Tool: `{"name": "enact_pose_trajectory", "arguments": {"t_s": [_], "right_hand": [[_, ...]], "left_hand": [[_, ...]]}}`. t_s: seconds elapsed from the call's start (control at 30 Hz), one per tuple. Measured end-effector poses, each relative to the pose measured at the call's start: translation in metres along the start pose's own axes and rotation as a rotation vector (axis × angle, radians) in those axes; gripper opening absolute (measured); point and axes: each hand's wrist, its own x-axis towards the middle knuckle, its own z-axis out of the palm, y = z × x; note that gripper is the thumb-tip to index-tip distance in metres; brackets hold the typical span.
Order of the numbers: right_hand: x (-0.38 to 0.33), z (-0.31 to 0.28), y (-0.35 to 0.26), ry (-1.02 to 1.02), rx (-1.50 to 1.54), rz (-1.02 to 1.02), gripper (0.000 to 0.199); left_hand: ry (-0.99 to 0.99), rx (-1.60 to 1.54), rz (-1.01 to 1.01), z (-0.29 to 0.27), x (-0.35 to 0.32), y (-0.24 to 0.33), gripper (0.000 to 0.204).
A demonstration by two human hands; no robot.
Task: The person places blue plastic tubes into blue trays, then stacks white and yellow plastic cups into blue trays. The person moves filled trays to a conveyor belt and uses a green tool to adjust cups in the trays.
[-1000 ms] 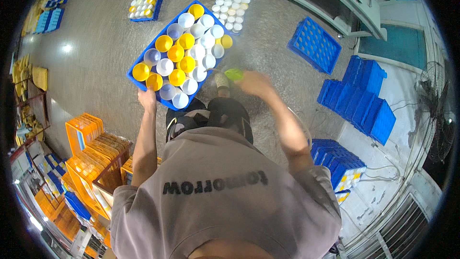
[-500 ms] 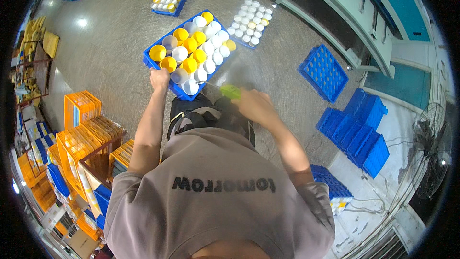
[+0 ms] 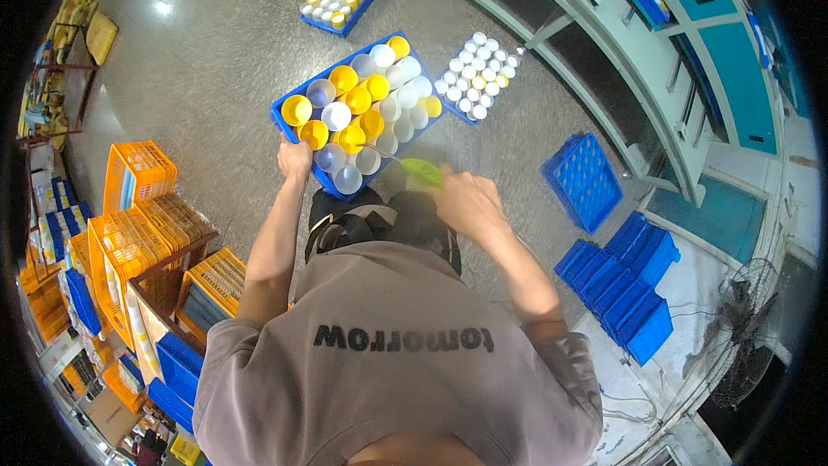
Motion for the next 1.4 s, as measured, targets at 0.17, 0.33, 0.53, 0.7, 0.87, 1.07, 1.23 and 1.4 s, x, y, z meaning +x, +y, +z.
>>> {"name": "enact_pose_trajectory", "arguments": {"t_s": [0.17, 0.33, 0.53, 0.7, 0.87, 1.07, 1.23, 1.4], "right_hand": [[0.074, -0.04, -0.056, -0.001, -0.027, -0.058, 0.042], [0.137, -0.092, -0.076, 0.121, -0.081, 0.17, 0.044], [0.188, -0.135, -0.068, 0.147, -0.068, 0.284, 0.041], [0.259, -0.169, -0.045, 0.327, -0.041, 0.344, 0.042], [0.339, -0.192, 0.005, 0.359, -0.052, 0.275, 0.042], [0.386, -0.196, 0.097, 0.173, 0.174, 0.396, 0.052], [0.43, -0.193, 0.144, 0.281, 0.421, 0.499, 0.049], [0.448, -0.199, 0.148, 0.352, 0.542, 0.603, 0.044]], "left_hand": [[0.031, -0.056, 0.02, -0.002, 0.087, 0.022, 0.069], [0.003, -0.134, 0.076, -0.026, 0.188, 0.039, 0.051], [-0.049, -0.342, 0.165, -0.064, 0.269, 0.065, 0.038], [-0.105, -0.339, 0.115, -0.075, 0.328, 0.1, 0.034], [-0.149, -0.528, 0.058, -0.057, 0.371, 0.145, 0.032], [-0.188, -0.858, -0.021, -0.013, 0.423, 0.267, 0.035], [-0.328, -1.025, -0.152, 0.048, 0.491, 0.426, 0.037], [-0.441, -1.145, -0.239, 0.107, 0.567, 0.577, 0.036]]}}
